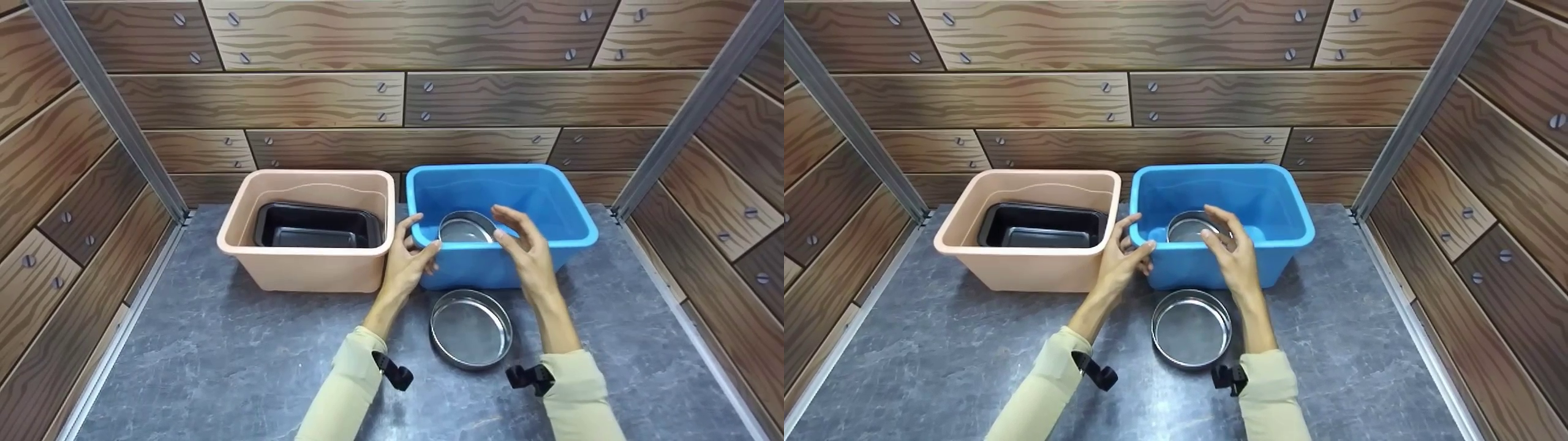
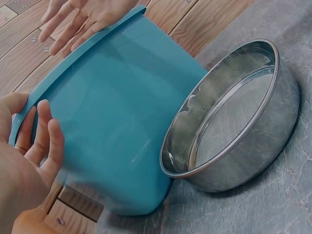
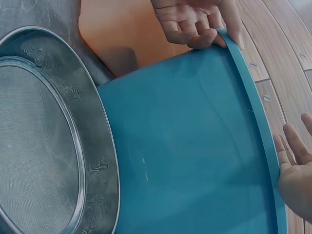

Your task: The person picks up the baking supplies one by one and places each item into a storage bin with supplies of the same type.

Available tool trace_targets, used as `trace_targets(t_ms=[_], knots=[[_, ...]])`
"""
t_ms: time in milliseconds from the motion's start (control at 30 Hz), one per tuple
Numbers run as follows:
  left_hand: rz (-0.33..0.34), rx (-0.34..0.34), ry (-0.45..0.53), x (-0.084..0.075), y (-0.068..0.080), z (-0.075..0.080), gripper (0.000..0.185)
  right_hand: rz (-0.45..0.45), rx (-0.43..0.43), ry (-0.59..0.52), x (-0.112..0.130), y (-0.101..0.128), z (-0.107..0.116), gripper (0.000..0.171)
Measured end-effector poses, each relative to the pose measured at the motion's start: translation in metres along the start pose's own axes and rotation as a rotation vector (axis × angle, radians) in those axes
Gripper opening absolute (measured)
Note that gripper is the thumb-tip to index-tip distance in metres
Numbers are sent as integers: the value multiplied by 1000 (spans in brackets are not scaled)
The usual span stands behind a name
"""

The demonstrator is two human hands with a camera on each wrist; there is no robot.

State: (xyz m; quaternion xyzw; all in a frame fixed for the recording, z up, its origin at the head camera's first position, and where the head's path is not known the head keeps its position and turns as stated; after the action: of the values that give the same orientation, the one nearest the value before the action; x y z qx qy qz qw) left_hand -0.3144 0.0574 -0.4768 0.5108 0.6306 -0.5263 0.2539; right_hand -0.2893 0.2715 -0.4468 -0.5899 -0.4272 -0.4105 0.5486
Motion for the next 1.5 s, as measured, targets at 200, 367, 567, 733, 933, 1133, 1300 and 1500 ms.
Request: trace_targets(t_ms=[200,367,567,733,933,1133,1300,1500], knots=[[-3,-5,2,1,2,1,66,-15,-13,-14,-1,6,0,42],[4,-12,-7,2,1,1,66,-19,-25,-14,0,9,1,42],[7,-8,-15,18,-4,4,66,-16,-31,-34,2,12,3,43],[-4,-13,-34,25,-5,5,66,-36,-47,-70,3,18,3,44],[-23,-13,-45,27,-4,5,65,-43,-60,-103,5,25,3,44],[-36,-14,-64,25,-5,5,64,-14,-67,-125,5,31,6,44],[-21,-18,-64,26,-5,4,64,-12,-81,-135,4,39,8,44],[-24,-19,-66,26,-5,5,64,-20,-112,-121,1,50,10,44]])
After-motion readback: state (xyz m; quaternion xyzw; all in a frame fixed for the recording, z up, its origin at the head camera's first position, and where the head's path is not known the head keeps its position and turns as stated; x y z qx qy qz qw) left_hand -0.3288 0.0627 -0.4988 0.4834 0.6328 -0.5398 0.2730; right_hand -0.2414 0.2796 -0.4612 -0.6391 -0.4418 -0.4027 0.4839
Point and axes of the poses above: each hand's wrist, its own y-axis away from the middle knuckle, its own z-axis out of the back of the hand, x = y × z, the point moved 2 cm from there along -y, towards the middle knuckle, and after that the axes turned 10 degrees about -z, right-handed, at the moved point
